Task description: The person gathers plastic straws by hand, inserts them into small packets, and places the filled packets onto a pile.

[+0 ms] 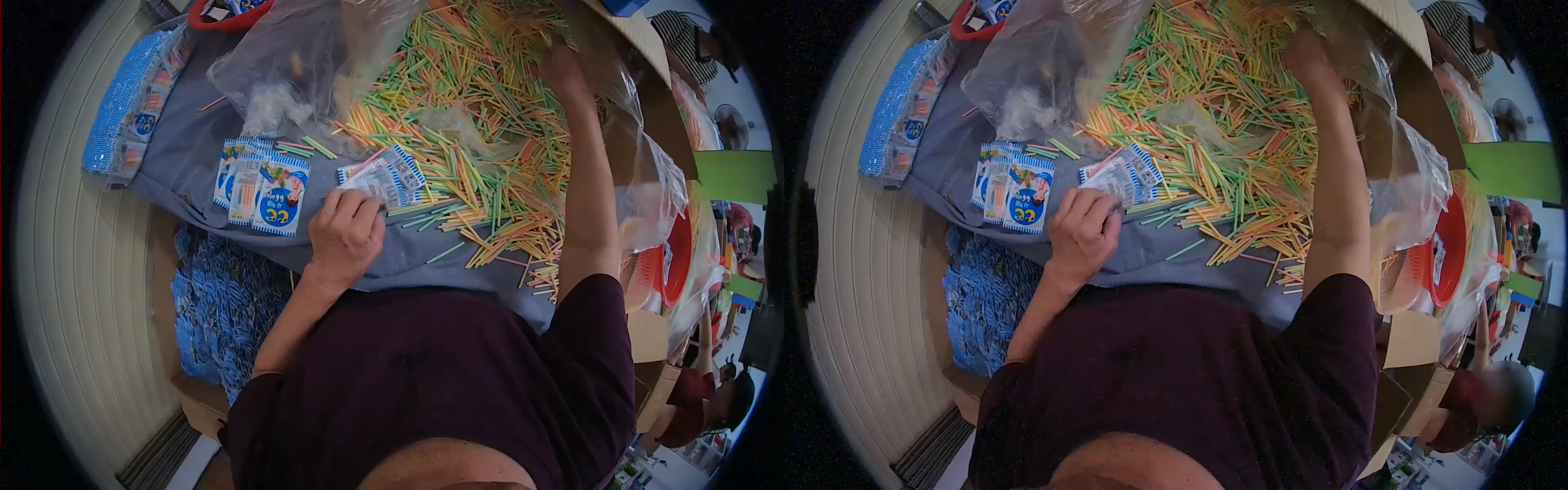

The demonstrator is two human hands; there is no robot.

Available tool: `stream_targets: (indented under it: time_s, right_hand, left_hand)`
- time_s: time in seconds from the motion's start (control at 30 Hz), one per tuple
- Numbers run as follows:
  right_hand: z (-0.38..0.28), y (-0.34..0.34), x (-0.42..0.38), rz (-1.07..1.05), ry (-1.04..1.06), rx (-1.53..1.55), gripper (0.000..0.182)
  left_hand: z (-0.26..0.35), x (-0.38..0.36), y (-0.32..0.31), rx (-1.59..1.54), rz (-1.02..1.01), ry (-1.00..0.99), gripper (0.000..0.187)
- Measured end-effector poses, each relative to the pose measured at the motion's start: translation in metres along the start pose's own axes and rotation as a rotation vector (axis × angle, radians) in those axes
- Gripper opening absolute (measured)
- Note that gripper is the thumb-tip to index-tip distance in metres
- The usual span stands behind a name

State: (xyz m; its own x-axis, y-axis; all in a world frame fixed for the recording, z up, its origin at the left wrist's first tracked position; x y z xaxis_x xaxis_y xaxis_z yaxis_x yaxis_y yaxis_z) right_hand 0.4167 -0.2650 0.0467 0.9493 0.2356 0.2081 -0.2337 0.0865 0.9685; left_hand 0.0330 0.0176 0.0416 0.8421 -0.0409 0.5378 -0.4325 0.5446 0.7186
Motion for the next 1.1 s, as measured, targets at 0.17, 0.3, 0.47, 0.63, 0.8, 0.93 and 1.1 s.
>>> stream_targets:
  time_s: [0.17,0.3,0.47,0.63,0.8,0.93,1.1]
  right_hand:
    - [-0.008,0.014,-0.059,-0.029,-0.116,1.198,0.029]
    - [-0.033,-0.005,-0.091,-0.186,-0.232,1.615,0.014]
    - [-0.039,-0.008,-0.098,-0.137,-0.202,1.704,0.011]
    - [-0.037,0.007,-0.099,-0.027,0.090,1.232,0.016]
    - [-0.074,0.013,-0.101,0.067,0.172,0.239,0.022]
    - [-0.092,0.005,-0.097,-0.113,0.131,-0.120,0.025]
    - [-0.060,-0.006,-0.088,-0.046,0.055,0.178,0.029]
  left_hand:
    - [-0.004,0.001,-0.001,-0.030,0.005,0.020,0.016]
    - [-0.010,0.001,0.004,-0.053,0.065,-0.023,0.017]
    - [-0.006,0.000,0.000,-0.072,-0.071,0.026,0.019]
    - [-0.019,0.000,0.002,-0.096,-0.072,0.075,0.019]
    - [-0.010,0.003,0.008,-0.026,0.055,-0.068,0.018]
    - [-0.011,-0.006,-0.003,0.063,-0.051,-0.025,0.021]
    - [-0.016,-0.006,0.011,-0.087,-0.088,0.113,0.018]
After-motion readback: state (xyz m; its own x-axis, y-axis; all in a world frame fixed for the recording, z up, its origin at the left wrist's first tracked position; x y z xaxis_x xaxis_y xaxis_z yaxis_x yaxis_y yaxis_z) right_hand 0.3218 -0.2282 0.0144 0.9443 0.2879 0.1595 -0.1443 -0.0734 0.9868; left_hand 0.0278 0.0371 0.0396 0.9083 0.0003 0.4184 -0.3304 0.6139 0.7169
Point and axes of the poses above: each hand's wrist, its own x-axis towards the middle knuckle, its own y-axis out of the back of the hand, z = x × y, the point moved 9 cm from there along x, towards the middle knuckle, and after that the axes turned 4 degrees about -x, right-handed, at the moved point
